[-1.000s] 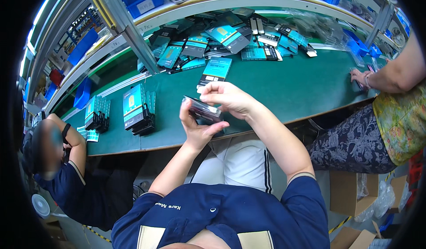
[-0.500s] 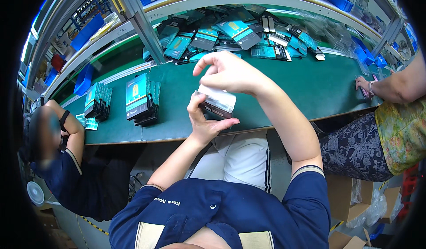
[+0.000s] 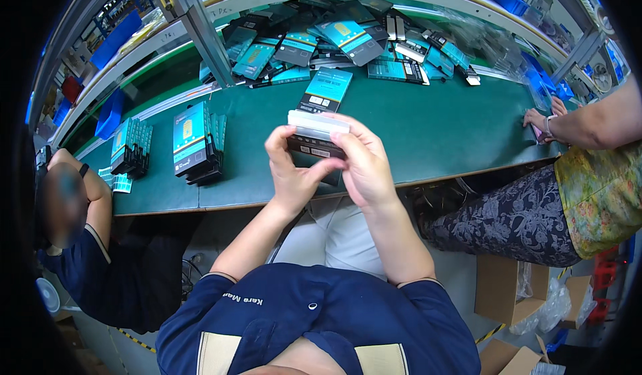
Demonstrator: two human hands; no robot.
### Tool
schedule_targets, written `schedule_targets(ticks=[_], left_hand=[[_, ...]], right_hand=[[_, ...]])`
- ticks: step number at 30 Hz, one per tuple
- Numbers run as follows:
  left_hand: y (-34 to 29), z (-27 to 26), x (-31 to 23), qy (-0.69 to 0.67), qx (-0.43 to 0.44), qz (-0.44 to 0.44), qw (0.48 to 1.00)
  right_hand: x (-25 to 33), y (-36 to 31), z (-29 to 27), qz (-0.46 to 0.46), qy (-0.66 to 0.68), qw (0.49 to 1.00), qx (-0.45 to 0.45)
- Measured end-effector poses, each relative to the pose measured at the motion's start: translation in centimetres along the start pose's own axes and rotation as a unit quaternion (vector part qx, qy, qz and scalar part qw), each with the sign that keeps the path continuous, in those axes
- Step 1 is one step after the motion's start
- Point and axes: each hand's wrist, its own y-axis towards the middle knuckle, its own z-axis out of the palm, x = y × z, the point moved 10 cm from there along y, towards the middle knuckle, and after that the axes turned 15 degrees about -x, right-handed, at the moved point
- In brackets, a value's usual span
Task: Packaging small electronic accessories or screen protectors into individual boxes at an assembly line.
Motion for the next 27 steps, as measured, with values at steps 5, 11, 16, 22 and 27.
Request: schedule_targets(ticks=[5,11,16,22,27], left_hand=[[3.0,0.2,-0.4,-0.313,-0.011,-0.272,0.91],[2.6,-0.4,-1.8,-0.261,-0.037,-0.205,0.943],[2.9,-1.1,-1.6,-0.263,-0.069,-0.219,0.937],[3.1,-2.0,-1.7,-0.172,-0.032,-0.124,0.977],[1.8,-5.0,2.0,-0.128,-0.087,-0.393,0.906]], right_hand=[[3.0,-1.4,1.5,-0.409,-0.193,0.892,-0.006],[2.0,-1.0,1.2,-0.245,-0.055,0.968,-0.011],[1.8,-0.7,1.1,-0.244,-0.047,0.968,-0.023],[0.1,-2.4,0.0,-0.387,-0.204,0.899,0.01],[1.4,-6.7,3.6,-0.574,-0.34,0.744,0.047]])
